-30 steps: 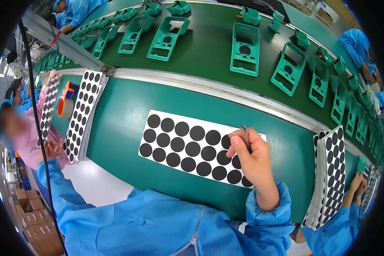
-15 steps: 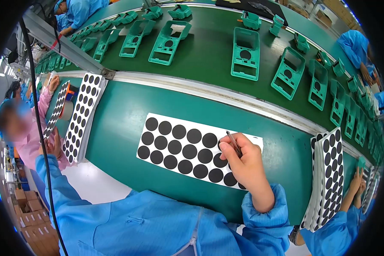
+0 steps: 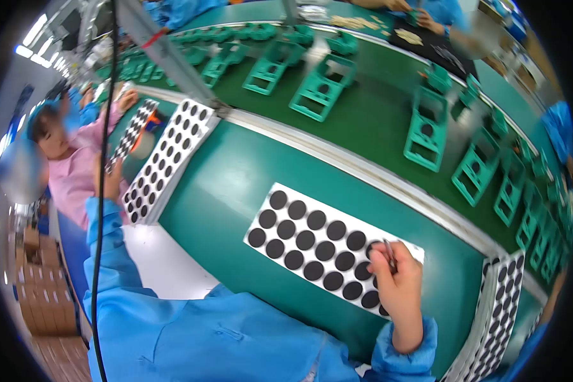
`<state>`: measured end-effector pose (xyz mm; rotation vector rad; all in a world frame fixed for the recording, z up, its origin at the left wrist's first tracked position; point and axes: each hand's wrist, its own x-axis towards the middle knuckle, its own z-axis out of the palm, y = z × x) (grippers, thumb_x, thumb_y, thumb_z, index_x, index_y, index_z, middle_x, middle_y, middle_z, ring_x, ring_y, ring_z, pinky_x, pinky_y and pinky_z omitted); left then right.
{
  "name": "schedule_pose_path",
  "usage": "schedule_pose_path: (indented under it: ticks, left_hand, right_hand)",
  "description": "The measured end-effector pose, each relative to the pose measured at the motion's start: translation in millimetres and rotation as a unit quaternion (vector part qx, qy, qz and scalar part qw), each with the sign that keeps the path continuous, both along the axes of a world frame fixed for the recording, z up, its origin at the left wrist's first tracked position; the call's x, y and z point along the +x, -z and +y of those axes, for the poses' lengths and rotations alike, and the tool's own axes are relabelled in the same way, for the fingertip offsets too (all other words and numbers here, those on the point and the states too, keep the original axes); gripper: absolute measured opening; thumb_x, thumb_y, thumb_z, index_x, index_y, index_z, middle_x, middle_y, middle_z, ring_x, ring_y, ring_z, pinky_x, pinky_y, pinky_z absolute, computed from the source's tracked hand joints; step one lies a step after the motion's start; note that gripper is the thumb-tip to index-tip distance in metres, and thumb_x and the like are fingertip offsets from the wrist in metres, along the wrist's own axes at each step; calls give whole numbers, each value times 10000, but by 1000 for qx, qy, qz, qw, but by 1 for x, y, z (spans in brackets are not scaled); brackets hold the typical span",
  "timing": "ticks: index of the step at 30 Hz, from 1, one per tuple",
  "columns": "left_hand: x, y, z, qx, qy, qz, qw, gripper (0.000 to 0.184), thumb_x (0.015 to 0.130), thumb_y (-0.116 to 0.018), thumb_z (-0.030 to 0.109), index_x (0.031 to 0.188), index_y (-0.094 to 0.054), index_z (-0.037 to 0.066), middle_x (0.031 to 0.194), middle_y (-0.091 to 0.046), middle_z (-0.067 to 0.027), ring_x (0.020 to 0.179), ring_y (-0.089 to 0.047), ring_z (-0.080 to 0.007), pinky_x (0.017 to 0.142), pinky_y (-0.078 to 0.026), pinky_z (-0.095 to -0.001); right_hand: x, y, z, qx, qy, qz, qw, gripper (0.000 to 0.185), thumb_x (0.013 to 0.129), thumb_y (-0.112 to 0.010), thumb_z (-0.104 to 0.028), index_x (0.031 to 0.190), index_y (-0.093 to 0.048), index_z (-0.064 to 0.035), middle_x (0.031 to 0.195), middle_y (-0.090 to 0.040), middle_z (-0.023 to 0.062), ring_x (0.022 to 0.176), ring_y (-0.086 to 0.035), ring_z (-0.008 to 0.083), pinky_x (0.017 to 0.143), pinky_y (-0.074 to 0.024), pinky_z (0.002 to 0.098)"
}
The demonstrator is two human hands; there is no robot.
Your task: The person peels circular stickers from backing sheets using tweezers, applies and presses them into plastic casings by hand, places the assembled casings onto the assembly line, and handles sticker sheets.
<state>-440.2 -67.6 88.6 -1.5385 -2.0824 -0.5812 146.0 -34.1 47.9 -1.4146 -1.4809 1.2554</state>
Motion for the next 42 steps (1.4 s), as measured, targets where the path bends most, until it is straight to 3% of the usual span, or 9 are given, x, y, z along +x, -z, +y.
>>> schedule_pose_path:
  ticks: [4, 5, 7, 15, 21, 27, 28, 35, 42]
  left_hand:
    - [81, -11, 24, -304, 91, -235, 919, 804, 686, -678, 375, 1315, -268, 86, 1300, -294, -230, 1182, -344, -338, 982, -275, -375]
    - [77, 0, 25, -337, 49, -196, 920, 935, 589, -682, 547, 1336, -242, 198, 1285, -238, -309, 1173, -289, -444, 961, -276, -474]
    - [79, 11, 33, -380, 10, -89, 921, 1025, 518, -651, 649, 1348, -162, 301, 1315, -189, -307, 1184, -282, -449, 943, -277, -498]
    - [52, 29, 36, -350, -11, -90, 932, 1038, 492, -679, 587, 1344, -134, 359, 1354, -203, -217, 1165, -313, -419, 890, -284, -463]
    - [48, 24, 72, -411, -30, -109, 904, 1135, 450, -650, 700, 1352, -65, 334, 1351, -132, -288, 1222, -196, -469, 989, -192, -487]
    - [64, 17, 106, -471, -39, -125, 872, 1120, 516, -664, 614, 1354, 15, 312, 1349, -123, -297, 1222, -234, -441, 977, -240, -479]
    - [61, 17, 106, -465, -42, -142, 873, 1054, 542, -642, 580, 1339, 18, 381, 1364, -110, -273, 1195, -234, -497, 978, -222, -488]
    - [46, 24, 116, -439, 8, -156, 885, 1105, 521, -668, 601, 1358, -11, 302, 1333, -114, -326, 1217, -230, -452, 990, -246, -437]
    - [30, 18, 118, -436, 87, -218, 869, 1078, 562, -680, 554, 1368, -59, 198, 1334, -173, -264, 1238, -237, -377, 1006, -235, -399]
  right_hand:
    - [-8, -7, -2, -16, 1, -24, 1000, 104, 798, -553, -66, 840, -544, 28, 665, -574, 35, 579, -545, 63, 496, -395, 177]
    - [-10, -7, -2, -11, -8, -24, 1000, 104, 798, -553, -66, 840, -544, 28, 665, -574, 35, 579, -545, 63, 496, -395, 177]
    - [-11, -5, -3, -6, 4, -4, 1000, 90, 798, -546, -60, 831, -544, 23, 659, -567, 32, 570, -538, 58, 487, -383, 175]
    - [-17, -2, -1, -26, 5, -21, 999, 107, 802, -550, -84, 824, -540, 21, 672, -560, 29, 558, -531, 63, 485, -381, 177]
    - [-20, 0, -1, -25, -6, -10, 1000, 101, 807, -544, -73, 835, -541, 25, 677, -559, 28, 569, -533, 65, 513, -397, 175]
    - [-22, -5, -1, -20, 8, -33, 999, 95, 798, -553, -52, 838, -538, 33, 675, -572, 32, 586, -551, 69, 508, -405, 178]
    - [-21, -4, -1, -18, 8, -27, 999, 96, 798, -552, -54, 836, -538, 33, 675, -573, 33, 583, -552, 69, 503, -404, 178]
    - [-23, 5, 3, -28, -4, -12, 1000, 89, 800, -545, -56, 825, -540, 29, 670, -571, 35, 579, -551, 69, 498, -402, 177]
    - [-25, 6, 4, -22, 10, 2, 1000, 96, 801, -544, -71, 816, -542, 24, 667, -568, 37, 571, -545, 72, 502, -401, 180]
